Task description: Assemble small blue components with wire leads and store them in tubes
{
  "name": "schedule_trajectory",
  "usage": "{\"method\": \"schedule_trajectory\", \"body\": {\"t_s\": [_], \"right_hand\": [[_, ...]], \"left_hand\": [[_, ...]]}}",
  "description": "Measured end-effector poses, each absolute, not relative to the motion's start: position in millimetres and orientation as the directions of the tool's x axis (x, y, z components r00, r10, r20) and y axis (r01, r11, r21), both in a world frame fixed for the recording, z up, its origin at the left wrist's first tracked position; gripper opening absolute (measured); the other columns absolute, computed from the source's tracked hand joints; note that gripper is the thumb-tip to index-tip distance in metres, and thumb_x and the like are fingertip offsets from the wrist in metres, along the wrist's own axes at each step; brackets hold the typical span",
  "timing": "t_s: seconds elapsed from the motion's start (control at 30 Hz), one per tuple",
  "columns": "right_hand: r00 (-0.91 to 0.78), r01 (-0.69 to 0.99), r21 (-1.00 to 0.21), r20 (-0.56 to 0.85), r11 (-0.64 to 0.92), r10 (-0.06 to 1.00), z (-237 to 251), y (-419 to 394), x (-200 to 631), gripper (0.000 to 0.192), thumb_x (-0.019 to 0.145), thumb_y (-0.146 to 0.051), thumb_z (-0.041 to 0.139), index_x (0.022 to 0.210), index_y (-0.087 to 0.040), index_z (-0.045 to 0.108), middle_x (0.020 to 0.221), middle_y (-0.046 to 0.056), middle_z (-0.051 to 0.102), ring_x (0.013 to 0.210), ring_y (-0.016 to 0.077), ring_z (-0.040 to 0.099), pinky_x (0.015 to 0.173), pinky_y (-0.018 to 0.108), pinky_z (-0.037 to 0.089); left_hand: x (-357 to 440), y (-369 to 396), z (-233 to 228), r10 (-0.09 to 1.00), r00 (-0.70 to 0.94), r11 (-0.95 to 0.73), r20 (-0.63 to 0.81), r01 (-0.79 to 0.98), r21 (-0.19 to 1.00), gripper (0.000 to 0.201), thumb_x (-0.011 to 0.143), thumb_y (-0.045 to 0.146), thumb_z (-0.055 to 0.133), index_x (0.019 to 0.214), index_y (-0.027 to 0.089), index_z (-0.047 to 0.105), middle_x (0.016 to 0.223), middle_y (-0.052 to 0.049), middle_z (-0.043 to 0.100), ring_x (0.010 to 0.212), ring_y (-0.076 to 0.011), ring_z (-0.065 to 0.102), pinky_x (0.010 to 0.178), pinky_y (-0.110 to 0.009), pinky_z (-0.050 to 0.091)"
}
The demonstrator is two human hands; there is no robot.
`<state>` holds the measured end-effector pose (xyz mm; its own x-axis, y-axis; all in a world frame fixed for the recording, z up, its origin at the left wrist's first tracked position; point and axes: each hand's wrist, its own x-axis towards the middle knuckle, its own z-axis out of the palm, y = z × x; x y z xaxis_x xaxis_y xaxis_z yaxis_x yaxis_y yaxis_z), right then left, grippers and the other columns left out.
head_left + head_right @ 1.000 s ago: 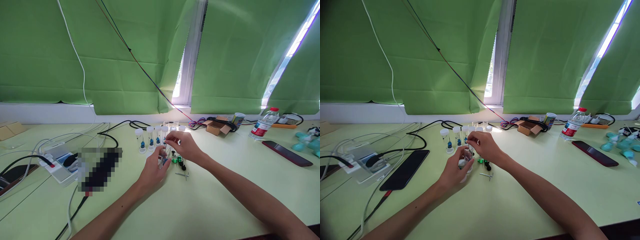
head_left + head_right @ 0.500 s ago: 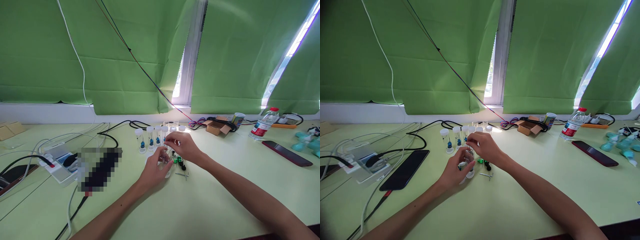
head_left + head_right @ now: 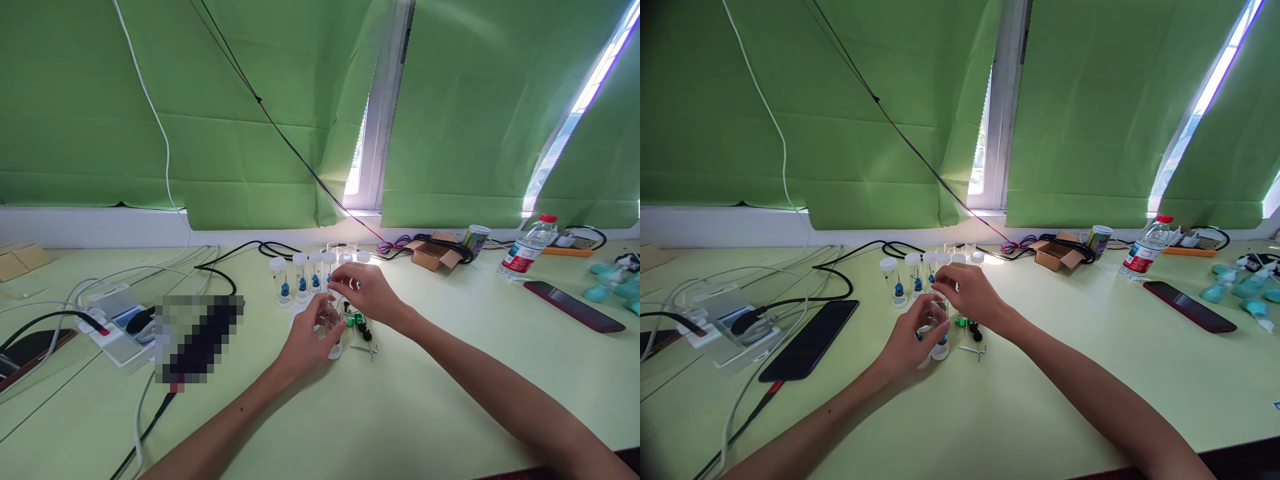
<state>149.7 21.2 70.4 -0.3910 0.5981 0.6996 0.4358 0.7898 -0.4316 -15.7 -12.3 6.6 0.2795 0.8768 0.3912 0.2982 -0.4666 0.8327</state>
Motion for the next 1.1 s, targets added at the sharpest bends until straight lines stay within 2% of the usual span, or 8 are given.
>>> {"method": "schedule_trajectory", "body": {"t_s": [0.23,0.37,0.47,0.6,0.7,0.83,1.0,1.1], "right_hand": [[-0.366,0.471,-0.424,0.704,0.774,0.609,72.1,20.6,151.1,0.012,0.09,-0.023,0.059,0.079,-0.018,0.064,0.074,0.0,0.065,0.061,0.0105,0.053,0.06,0.023,0.042],[-0.359,0.522,-0.428,0.674,0.738,0.645,71.4,24.0,153.6,0.013,0.091,-0.023,0.057,0.081,-0.018,0.063,0.07,-0.001,0.062,0.061,0.0103,0.052,0.06,0.023,0.04],[-0.415,0.569,-0.439,0.576,0.695,0.704,66.6,28.8,155.6,0.013,0.09,-0.023,0.056,0.081,-0.018,0.064,0.072,0.0,0.064,0.062,0.0109,0.052,0.06,0.023,0.038],[-0.557,0.603,-0.431,0.375,0.671,0.741,58.6,30.5,154.5,0.011,0.088,-0.019,0.058,0.079,-0.017,0.065,0.071,0.001,0.065,0.062,0.011,0.053,0.059,0.022,0.036],[-0.646,0.59,-0.412,0.274,0.694,0.713,54.7,25.3,150.2,0.01,0.087,-0.02,0.06,0.08,-0.016,0.066,0.069,0.001,0.064,0.06,0.0106,0.051,0.058,0.022,0.035],[-0.763,0.512,-0.414,0.183,0.752,0.62,49.7,15.6,142.0,0.012,0.087,-0.027,0.063,0.084,-0.016,0.068,0.071,0.001,0.064,0.062,0.0115,0.052,0.059,0.023,0.037],[-0.814,0.471,-0.437,0.118,0.766,0.568,39.3,5.6,132.4,0.034,0.08,-0.039,0.073,0.104,-0.016,0.068,0.099,0.008,0.062,0.068,0.0136,0.056,0.066,0.027,0.044],[-0.818,0.49,-0.418,0.084,0.765,0.569,33.3,1.5,128.4,0.041,0.076,-0.039,0.075,0.109,-0.017,0.066,0.104,0.01,0.059,0.072,0.016,0.056,0.066,0.028,0.046]], "left_hand": [[-15.3,-8.9,3.9,0.892,0.223,-0.443,0.393,0.262,0.857,0.032,0.084,0.035,0.061,0.111,0.024,0.047,0.08,0.002,0.062,0.073,-0.0142,0.062,0.074,-0.03,0.052],[-16.6,-4.5,3.4,0.915,0.123,-0.402,0.383,0.227,0.887,0.034,0.082,0.036,0.063,0.11,0.024,0.048,0.082,0.001,0.063,0.074,-0.0142,0.062,0.074,-0.03,0.052],[-19.0,-1.2,5.6,0.911,-0.01,-0.402,0.412,0.199,0.894,0.035,0.082,0.037,0.065,0.109,0.024,0.049,0.083,0.001,0.063,0.076,-0.0143,0.062,0.076,-0.03,0.053],[-22.5,-0.9,12.7,0.84,-0.182,-0.465,0.512,0.246,0.85,0.037,0.082,0.036,0.065,0.113,0.025,0.048,0.084,0.001,0.059,0.079,-0.0138,0.061,0.077,-0.029,0.052],[-23.5,-3.7,17.2,0.795,-0.226,-0.505,0.562,0.265,0.821,0.04,0.083,0.036,0.064,0.117,0.026,0.046,0.086,0.002,0.054,0.073,-0.0116,0.059,0.068,-0.025,0.051],[-22.8,-7.3,19.8,0.797,-0.243,-0.494,0.552,0.264,0.829,0.043,0.083,0.037,0.062,0.122,0.028,0.045,0.088,0.002,0.05,0.064,-0.009,0.056,0.059,-0.022,0.048],[-22.2,-8.8,21.5,0.807,-0.238,-0.466,0.541,0.306,0.83,0.041,0.084,0.038,0.061,0.121,0.028,0.047,0.09,0.001,0.05,0.064,-0.0087,0.055,0.059,-0.022,0.047],[-22.2,-8.6,21.7,0.799,-0.236,-0.468,0.553,0.334,0.818,0.039,0.084,0.037,0.06,0.12,0.028,0.048,0.09,0.001,0.05,0.068,-0.0097,0.056,0.065,-0.023,0.049]]}}
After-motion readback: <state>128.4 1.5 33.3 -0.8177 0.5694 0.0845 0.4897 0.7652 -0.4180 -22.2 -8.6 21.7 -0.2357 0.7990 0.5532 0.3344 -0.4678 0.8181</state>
